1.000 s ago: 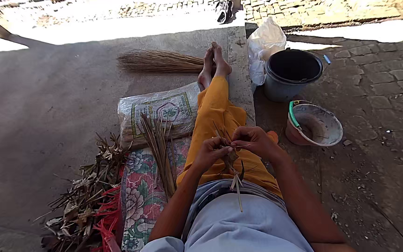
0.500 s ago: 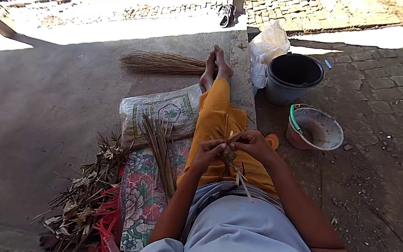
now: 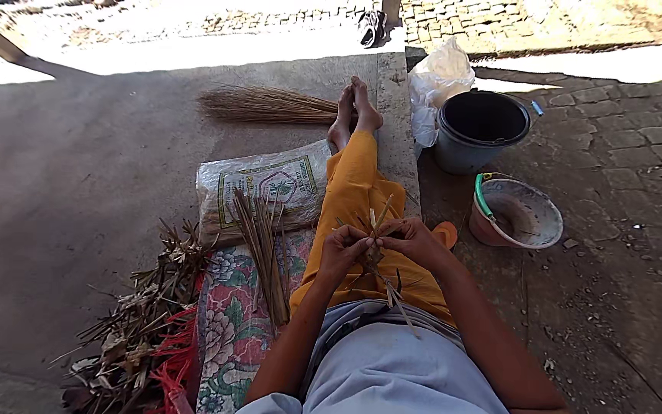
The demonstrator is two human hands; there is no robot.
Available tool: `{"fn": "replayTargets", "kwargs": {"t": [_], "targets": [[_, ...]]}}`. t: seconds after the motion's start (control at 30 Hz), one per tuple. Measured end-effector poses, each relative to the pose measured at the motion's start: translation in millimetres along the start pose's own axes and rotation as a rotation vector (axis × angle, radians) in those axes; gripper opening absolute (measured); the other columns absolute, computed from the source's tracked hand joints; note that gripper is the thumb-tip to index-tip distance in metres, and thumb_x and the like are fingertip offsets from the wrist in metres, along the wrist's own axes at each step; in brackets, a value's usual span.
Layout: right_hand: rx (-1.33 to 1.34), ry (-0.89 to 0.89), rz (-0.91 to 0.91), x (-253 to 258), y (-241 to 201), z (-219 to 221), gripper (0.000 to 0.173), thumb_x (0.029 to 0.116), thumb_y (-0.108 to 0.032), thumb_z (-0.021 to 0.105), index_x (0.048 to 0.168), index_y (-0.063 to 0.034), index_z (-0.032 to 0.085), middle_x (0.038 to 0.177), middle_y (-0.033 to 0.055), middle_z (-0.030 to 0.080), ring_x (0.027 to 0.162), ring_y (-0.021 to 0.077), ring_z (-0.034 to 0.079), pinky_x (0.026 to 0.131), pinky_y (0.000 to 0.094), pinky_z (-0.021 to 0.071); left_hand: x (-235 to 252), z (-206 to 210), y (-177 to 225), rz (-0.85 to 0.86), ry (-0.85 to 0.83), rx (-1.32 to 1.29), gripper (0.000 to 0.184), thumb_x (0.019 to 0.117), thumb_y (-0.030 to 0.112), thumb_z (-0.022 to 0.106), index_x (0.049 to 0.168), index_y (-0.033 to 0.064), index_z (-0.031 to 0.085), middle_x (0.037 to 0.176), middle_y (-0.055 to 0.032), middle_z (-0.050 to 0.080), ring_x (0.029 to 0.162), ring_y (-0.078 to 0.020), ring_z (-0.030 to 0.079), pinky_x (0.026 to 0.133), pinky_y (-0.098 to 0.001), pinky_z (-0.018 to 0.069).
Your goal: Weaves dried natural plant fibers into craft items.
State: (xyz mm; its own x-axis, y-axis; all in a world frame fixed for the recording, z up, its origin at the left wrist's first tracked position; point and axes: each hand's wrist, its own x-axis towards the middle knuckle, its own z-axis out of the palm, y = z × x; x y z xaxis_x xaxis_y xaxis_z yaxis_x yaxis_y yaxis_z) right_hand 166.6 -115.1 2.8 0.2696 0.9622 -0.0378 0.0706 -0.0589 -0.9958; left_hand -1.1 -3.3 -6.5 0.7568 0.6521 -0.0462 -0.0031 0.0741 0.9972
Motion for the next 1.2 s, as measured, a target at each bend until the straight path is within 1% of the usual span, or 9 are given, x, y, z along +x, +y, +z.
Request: {"fn": "replayTargets", "kwargs": {"t": [0.1,0.37,0.5,0.6,0.7,0.8,1.03,1.13,1.2], "targets": [[0.030,-0.028,-0.054,-1,5,0,0.006,0.0946,0.000,0.066,0.100,0.0000,0.069,0.092,0.0012,0.070,0.082,0.0034,0.066,0.080,0.0217,0.0561,0,0,1,-0.038,-0.018,-0.063,0.004,0.0929,-0.003,0.068,0.095,-0.0002,0.068,0.079,-0.0010,0.072,0.071,-0.0063,0.068,0.071,-0.0236,0.0581],[-0.050,0.026,-0.428,0,8,4,0.008,0.0943,-0.003,0.065,0.096,-0.0059,0.072,0.106,0.0006,0.062,0.100,0.0058,0.062,0.089,0.0235,0.0563,2,3,9,-0.258,-0.064,-0.369,0.015,0.1011,-0.001,0.055,0.094,0.0030,0.067,0.087,-0.0041,0.072,0.078,-0.0114,0.071,0.072,-0.0284,0.0603],[-0.092,0.028,-0.492,2,7,0,0.009,0.0938,-0.005,0.066,0.094,-0.0069,0.074,0.115,0.0018,0.062,0.111,0.0082,0.060,0.096,0.0259,0.0541,2,4,8,-0.295,-0.084,-0.392,0.015,0.1020,-0.001,0.054,0.095,0.0031,0.067,0.089,-0.0045,0.072,0.080,-0.0128,0.071,0.074,-0.0305,0.0605],[-0.092,-0.008,-0.469,2,6,-4,0.008,0.0929,-0.006,0.068,0.095,-0.0061,0.075,0.122,0.0043,0.064,0.118,0.0112,0.059,0.101,0.0290,0.0525,1,2,7,-0.293,-0.107,-0.389,0.016,0.1019,-0.001,0.053,0.093,0.0043,0.065,0.088,-0.0039,0.072,0.079,-0.0122,0.070,0.074,-0.0299,0.0604],[-0.062,-0.036,-0.448,1,7,-6,0.008,0.0925,-0.003,0.068,0.095,-0.0059,0.076,0.114,0.0038,0.067,0.112,0.0115,0.063,0.097,0.0289,0.0553,2,1,7,-0.285,-0.145,-0.374,0.014,0.1012,-0.001,0.054,0.093,0.0049,0.065,0.089,-0.0034,0.071,0.080,-0.0118,0.070,0.074,-0.0294,0.0604],[-0.028,-0.045,-0.436,0,10,-6,0.009,0.0912,-0.002,0.069,0.094,-0.0066,0.076,0.103,0.0010,0.070,0.104,0.0087,0.065,0.093,0.0270,0.0561,3,-2,6,-0.305,-0.205,-0.384,0.013,0.1017,0.001,0.054,0.100,0.0034,0.066,0.094,-0.0050,0.073,0.083,-0.0128,0.072,0.075,-0.0300,0.0609],[-0.006,0.001,-0.483,-1,7,0,0.007,0.0879,-0.003,0.074,0.093,-0.0075,0.075,0.098,-0.0013,0.071,0.099,0.0071,0.066,0.091,0.0263,0.0561,0,-3,5,-0.343,-0.271,-0.472,0.020,0.1038,0.002,0.046,0.110,0.0052,0.065,0.096,-0.0036,0.074,0.084,-0.0137,0.073,0.076,-0.0319,0.0615],[-0.129,0.122,-0.515,-2,3,10,0.004,0.0860,-0.004,0.075,0.089,-0.0050,0.073,0.091,-0.0004,0.069,0.088,0.0045,0.064,0.082,0.0219,0.0546,-2,3,7,-0.326,-0.167,-0.440,0.019,0.1050,0.002,0.045,0.107,0.0052,0.064,0.092,-0.0037,0.072,0.082,-0.0145,0.071,0.074,-0.0330,0.0611],[-0.220,0.235,-0.501,-2,1,17,0.005,0.0850,-0.006,0.075,0.088,-0.0060,0.072,0.087,-0.0011,0.068,0.083,0.0043,0.063,0.079,0.0230,0.0530,-4,8,13,-0.279,-0.054,-0.364,0.016,0.1050,0.001,0.047,0.106,0.0024,0.064,0.092,-0.0045,0.070,0.083,-0.0149,0.071,0.074,-0.0340,0.0615]]}}
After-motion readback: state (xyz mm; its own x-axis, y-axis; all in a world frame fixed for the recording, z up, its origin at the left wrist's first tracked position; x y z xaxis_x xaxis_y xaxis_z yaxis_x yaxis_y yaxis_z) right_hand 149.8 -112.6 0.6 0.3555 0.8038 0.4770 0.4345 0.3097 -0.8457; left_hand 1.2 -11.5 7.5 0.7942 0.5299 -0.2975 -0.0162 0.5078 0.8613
